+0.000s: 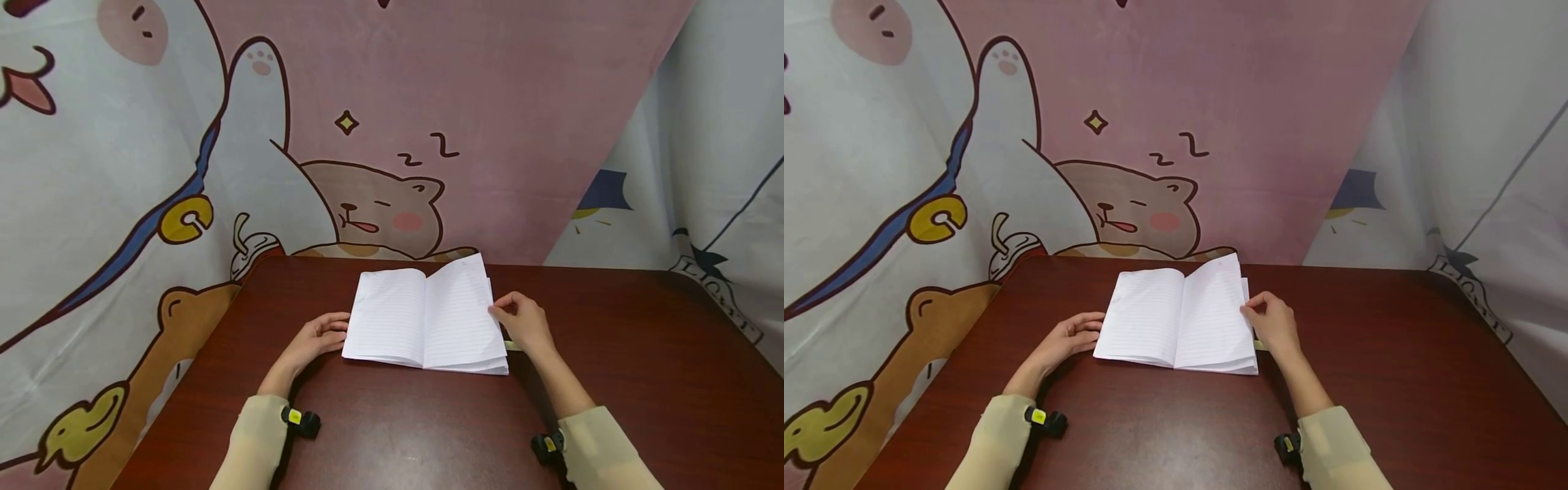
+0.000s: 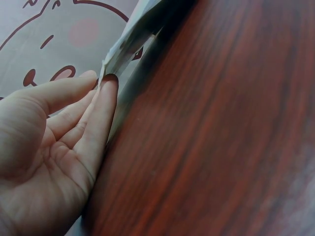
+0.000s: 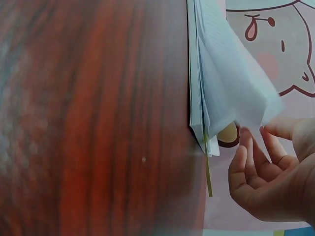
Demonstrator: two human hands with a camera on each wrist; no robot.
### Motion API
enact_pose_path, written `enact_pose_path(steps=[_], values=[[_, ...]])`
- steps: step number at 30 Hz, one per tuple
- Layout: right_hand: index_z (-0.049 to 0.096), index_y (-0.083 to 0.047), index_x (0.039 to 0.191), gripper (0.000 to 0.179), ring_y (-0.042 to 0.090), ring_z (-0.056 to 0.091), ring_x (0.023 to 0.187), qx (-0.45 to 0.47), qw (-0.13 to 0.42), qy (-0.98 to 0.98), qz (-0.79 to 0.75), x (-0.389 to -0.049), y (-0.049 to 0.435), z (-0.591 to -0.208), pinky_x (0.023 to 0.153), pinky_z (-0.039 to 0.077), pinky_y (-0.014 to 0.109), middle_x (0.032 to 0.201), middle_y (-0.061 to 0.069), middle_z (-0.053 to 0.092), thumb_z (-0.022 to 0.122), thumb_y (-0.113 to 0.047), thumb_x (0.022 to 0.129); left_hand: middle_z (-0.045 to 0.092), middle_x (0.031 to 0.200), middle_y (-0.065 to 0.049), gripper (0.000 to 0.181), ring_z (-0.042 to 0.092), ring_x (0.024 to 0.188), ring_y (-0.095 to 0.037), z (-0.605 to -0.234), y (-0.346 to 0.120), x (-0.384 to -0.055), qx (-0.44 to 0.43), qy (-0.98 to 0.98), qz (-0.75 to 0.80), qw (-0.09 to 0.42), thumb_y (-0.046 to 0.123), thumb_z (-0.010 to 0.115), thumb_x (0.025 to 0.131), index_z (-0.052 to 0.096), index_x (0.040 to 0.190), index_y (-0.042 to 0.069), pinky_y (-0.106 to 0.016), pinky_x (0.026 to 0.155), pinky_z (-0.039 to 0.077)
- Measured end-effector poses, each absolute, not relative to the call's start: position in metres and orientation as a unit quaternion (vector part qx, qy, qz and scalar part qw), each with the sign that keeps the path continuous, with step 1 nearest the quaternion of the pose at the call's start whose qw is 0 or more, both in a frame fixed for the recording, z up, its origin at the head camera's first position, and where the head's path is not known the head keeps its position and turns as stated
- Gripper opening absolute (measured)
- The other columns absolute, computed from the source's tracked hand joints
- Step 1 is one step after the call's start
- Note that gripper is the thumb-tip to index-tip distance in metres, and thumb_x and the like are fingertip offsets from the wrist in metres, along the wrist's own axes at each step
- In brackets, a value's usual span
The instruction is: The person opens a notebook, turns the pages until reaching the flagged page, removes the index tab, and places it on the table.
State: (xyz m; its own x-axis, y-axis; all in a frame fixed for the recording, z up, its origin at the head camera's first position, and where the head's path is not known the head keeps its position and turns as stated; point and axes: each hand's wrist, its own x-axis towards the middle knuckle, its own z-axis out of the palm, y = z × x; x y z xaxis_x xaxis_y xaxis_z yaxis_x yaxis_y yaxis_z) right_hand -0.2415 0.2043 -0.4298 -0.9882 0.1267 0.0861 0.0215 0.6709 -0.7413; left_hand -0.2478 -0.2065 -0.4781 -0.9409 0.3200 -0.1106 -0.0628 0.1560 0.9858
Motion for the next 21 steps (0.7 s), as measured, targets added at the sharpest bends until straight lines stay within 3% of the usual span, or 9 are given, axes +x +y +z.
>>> enact_pose_path(steps=[12, 21], values=[[0.068, -0.003, 0.106, 0.022, 0.024, 0.056, 0.081, -0.041, 0.095, -0.906, 0.410, -0.2409, 0.2008, -0.4280, 0.066, 0.041, 0.027, 0.098, 0.019, 0.067, 0.068, -0.021, 0.094, 0.057, 0.131, -0.021, 0.048, 0.065, 0.104, -0.010, -0.4788, -0.2067, -0.2483, 0.082, 0.746, 0.644, 0.150, 0.007, 0.060, 0.098, 0.047, 0.144, 0.002, -0.025, 0.089, 0.058], [0.063, 0.002, 0.126, 0.034, 0.034, 0.066, 0.105, -0.020, 0.075, -0.869, 0.489, -0.2396, 0.1966, -0.4243, 0.072, 0.047, 0.005, 0.120, 0.027, 0.068, 0.063, -0.016, 0.097, 0.055, 0.134, -0.025, 0.049, 0.065, 0.104, -0.009, -0.4779, -0.2068, -0.2486, 0.088, 0.744, 0.645, 0.151, 0.006, 0.059, 0.099, 0.046, 0.145, 0.000, -0.025, 0.089, 0.057]])
